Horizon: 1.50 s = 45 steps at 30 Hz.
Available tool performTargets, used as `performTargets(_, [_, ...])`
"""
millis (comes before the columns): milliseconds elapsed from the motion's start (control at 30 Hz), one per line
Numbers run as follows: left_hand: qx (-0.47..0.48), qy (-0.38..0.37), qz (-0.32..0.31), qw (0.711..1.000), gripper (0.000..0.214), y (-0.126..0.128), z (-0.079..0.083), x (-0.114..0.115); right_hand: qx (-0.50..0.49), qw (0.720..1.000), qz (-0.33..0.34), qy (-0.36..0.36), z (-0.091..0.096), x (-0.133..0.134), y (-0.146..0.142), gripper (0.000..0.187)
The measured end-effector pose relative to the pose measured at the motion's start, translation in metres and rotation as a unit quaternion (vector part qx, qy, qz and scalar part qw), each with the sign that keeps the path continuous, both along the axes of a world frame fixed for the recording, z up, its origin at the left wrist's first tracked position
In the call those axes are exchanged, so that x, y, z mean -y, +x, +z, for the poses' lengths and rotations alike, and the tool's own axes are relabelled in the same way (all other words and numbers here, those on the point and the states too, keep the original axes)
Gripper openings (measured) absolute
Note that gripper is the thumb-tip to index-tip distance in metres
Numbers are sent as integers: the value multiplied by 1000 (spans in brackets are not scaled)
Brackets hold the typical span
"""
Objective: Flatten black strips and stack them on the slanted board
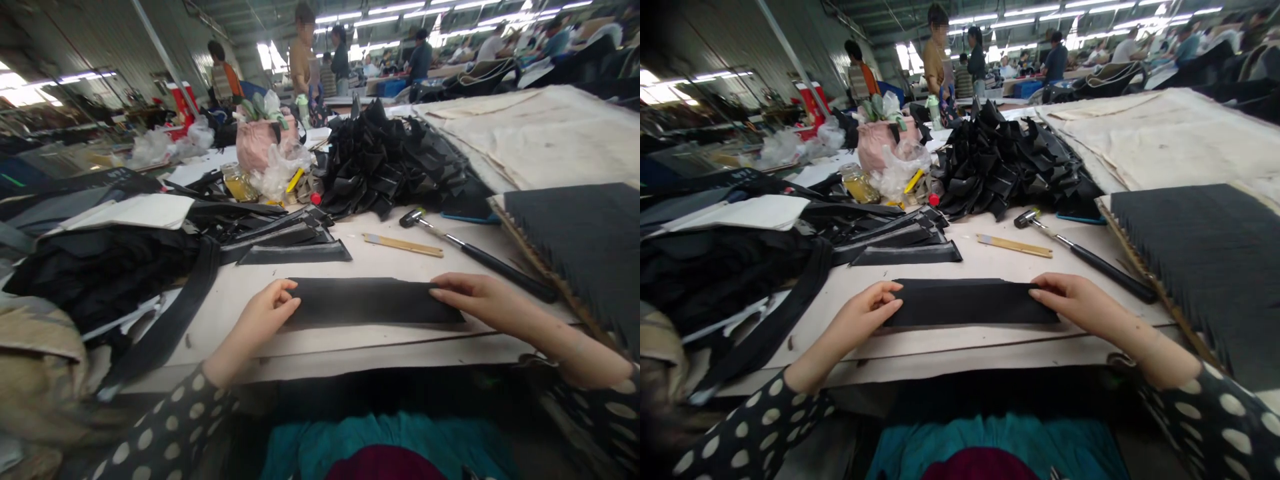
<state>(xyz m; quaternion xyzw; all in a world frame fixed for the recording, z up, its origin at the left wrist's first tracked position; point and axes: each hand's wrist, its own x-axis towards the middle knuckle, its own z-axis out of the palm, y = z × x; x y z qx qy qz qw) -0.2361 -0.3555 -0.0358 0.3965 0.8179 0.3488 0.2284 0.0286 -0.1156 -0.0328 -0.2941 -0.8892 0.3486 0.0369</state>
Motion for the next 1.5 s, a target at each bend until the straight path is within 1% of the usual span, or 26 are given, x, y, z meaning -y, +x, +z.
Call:
performTargets(67, [9, -9, 2, 1000, 34, -3, -1, -3, 5, 1000, -15, -3, -2, 1, -1, 39])
performTargets(267, [-22, -26, 2, 999, 31, -8, -9, -13, 36, 997, -48, 39, -11, -1, -7, 41])
performTargets(367, [-37, -36, -1, 999, 30, -10, -14, -15, 64, 996, -42, 48, -13, -1, -8, 43])
performTargets(467, [-46, -41, -1, 998, 30, -12, -16, -15, 76, 995, -37, 56, -14, -1, -9, 43])
performTargets(633, [-16, -53, -5, 998, 31, -14, -13, -16, 76, 994, -29, 67, -18, -4, -10, 37])
performTargets(767, [2, -56, -10, 998, 32, -15, -11, -17, 80, 994, -26, 66, -16, -3, -12, 34])
performTargets(933, [-17, -74, -13, 997, 34, -16, -11, -19, 70, 996, -23, 56, -12, 0, -12, 28])
performTargets(1033, [-60, -100, -32, 993, 35, -18, -11, -21, 75, 994, -26, 79, -12, -2, -11, 29])
performTargets(1100, [-90, -120, -56, 987, 34, -20, -9, -23, 80, 992, -21, 93, -10, -3, -11, 32])
performTargets(1200, [-110, -140, -91, 980, 29, -24, -4, -26, 87, 991, -6, 106, -6, -4, -12, 34])
performTargets(1300, [-117, -140, -108, 977, 22, -26, -1, -31, 89, 989, 8, 116, -4, -4, -13, 35])
performTargets(1400, [-100, -137, -108, 980, 18, -26, -1, -36, 71, 987, 22, 142, -7, -6, -13, 36])
performTargets(1500, [-70, -131, -104, 984, 25, -25, -1, -37, 33, 982, 57, 175, -11, -7, -12, 38])
